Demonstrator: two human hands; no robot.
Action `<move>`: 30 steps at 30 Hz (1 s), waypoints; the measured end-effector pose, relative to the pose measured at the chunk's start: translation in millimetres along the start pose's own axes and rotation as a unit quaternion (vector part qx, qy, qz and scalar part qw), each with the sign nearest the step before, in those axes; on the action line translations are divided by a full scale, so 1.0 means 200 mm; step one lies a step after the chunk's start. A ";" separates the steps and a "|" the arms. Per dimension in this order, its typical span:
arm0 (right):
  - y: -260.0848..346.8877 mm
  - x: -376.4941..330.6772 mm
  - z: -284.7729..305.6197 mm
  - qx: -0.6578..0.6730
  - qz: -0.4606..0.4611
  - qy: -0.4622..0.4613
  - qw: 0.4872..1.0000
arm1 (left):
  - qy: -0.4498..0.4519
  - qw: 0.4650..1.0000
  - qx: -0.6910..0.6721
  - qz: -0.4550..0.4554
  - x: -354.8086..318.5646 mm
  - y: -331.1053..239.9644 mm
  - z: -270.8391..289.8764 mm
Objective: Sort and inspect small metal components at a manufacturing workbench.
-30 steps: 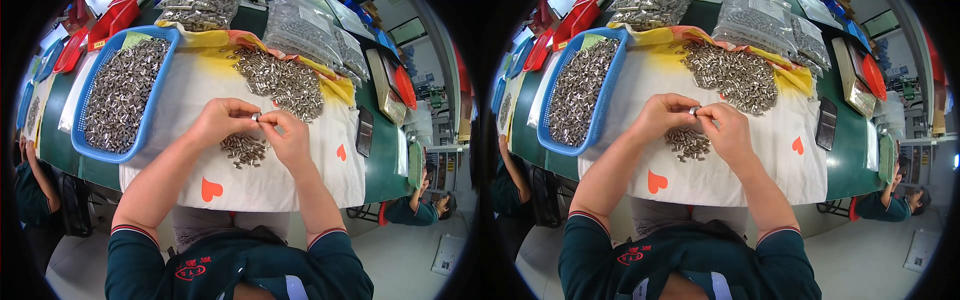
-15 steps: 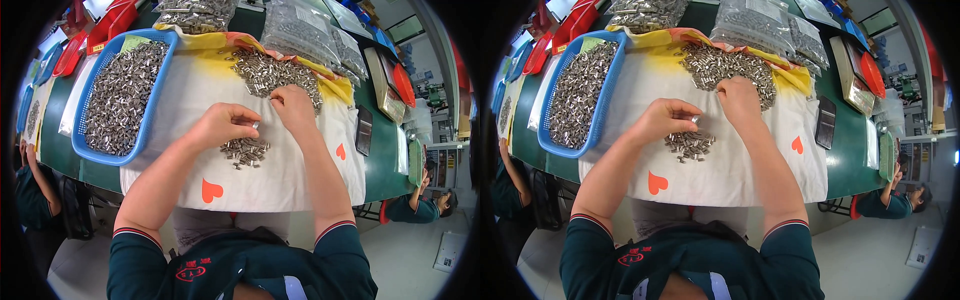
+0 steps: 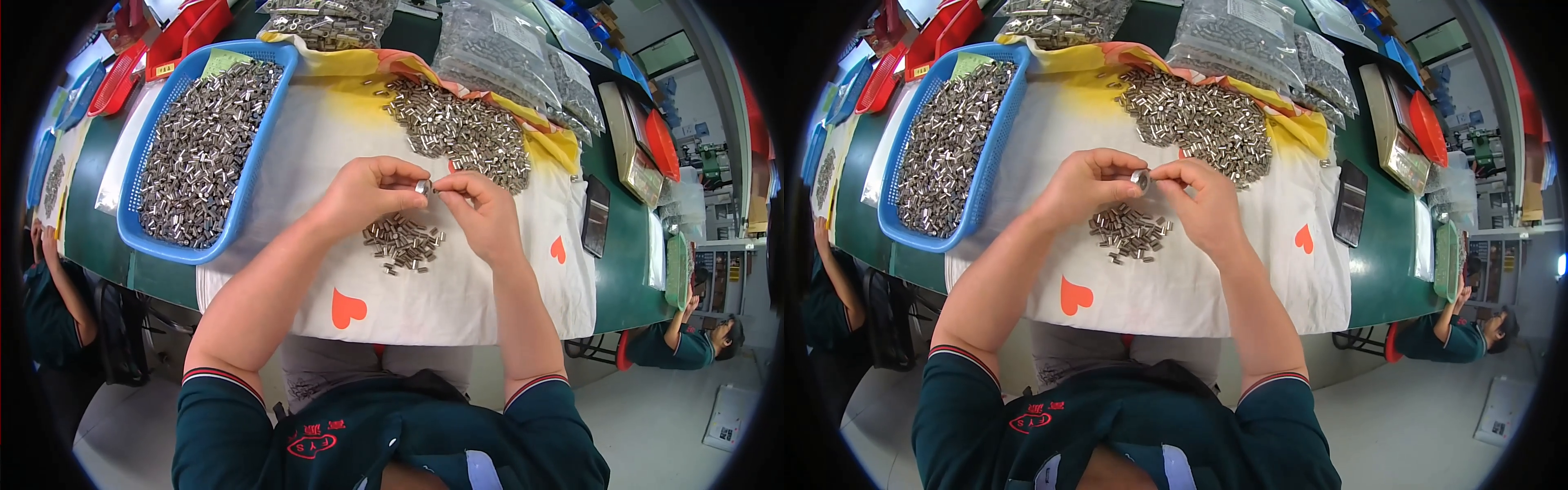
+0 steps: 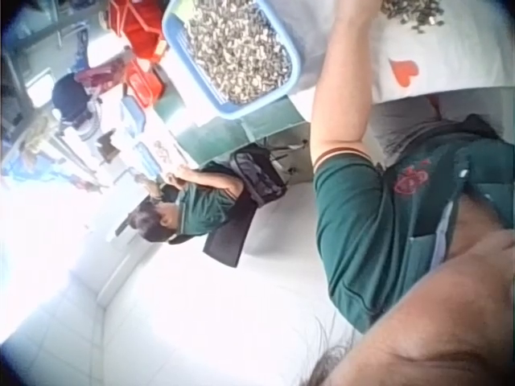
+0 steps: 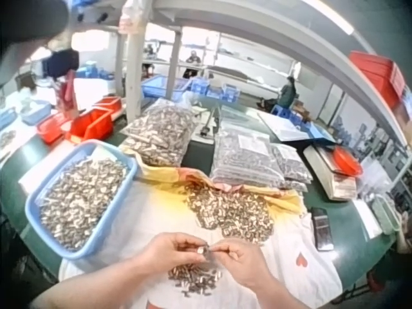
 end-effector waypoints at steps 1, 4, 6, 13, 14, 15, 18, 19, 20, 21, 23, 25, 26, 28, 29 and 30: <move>0.00 -0.01 -0.01 0.000 0.000 -0.002 1.000 | 0.005 1.000 -0.017 0.002 0.00 -0.01 0.00; 0.04 -0.02 -0.03 0.005 0.021 -0.015 1.000 | 0.002 1.000 -0.015 -0.009 0.01 0.01 0.00; 0.06 -0.03 -0.03 -0.027 0.018 -0.028 0.999 | 0.006 1.000 -0.019 0.000 0.01 0.02 0.00; 0.14 -0.06 -0.09 -0.241 0.185 -0.078 0.949 | -0.040 0.998 0.046 0.003 -0.02 0.01 0.02; 0.11 -0.04 -0.07 -0.150 0.111 -0.061 0.981 | -0.039 0.998 0.045 0.003 -0.02 0.01 0.02; 0.06 -0.03 -0.05 -0.056 0.036 -0.043 0.997 | -0.022 1.000 0.016 -0.003 -0.01 0.01 0.01; 0.00 -0.03 -0.02 -0.008 -0.031 0.006 0.999 | -0.001 1.000 0.016 -0.004 0.00 0.01 -0.01; 0.00 -0.03 -0.02 -0.008 -0.032 0.005 0.999 | 0.003 0.999 0.045 0.003 -0.01 0.02 -0.01; -0.01 -0.03 -0.02 -0.002 -0.041 0.007 0.999 | 0.004 0.999 0.045 0.004 -0.01 0.02 -0.01; -0.01 -0.02 -0.02 0.004 -0.049 0.008 0.999 | 0.008 0.998 0.064 0.002 -0.01 0.02 -0.01; -0.03 0.02 0.08 -0.069 -0.013 -0.056 0.996 | 0.013 0.996 0.084 -0.002 0.00 0.02 -0.01; 0.00 0.06 0.18 -0.183 0.014 -0.115 0.976 | 0.007 0.996 0.093 0.008 -0.01 0.02 -0.01; -0.02 0.07 0.19 -0.184 0.013 -0.114 0.976 | 0.007 0.996 0.092 0.008 -0.01 0.02 -0.02; -0.04 0.12 0.13 -0.331 0.062 -0.038 0.941 | 0.004 0.993 0.118 -0.009 -0.01 0.02 -0.01; -0.05 0.13 0.13 -0.332 0.063 -0.038 0.941 | 0.004 0.993 0.119 -0.010 -0.01 0.01 -0.01; -0.06 0.14 0.11 -0.373 0.061 -0.038 0.925 | 0.007 0.993 0.114 -0.010 -0.01 0.02 -0.02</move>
Point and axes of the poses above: each hand's wrist, its own x-axis towards the middle knuckle, its own z-axis out of the back of the hand, y = z × x, the point moved 6 cm from there along x, towards the middle knuckle, and after that the axes turned 8 degrees about x, right-handed, at the moved point
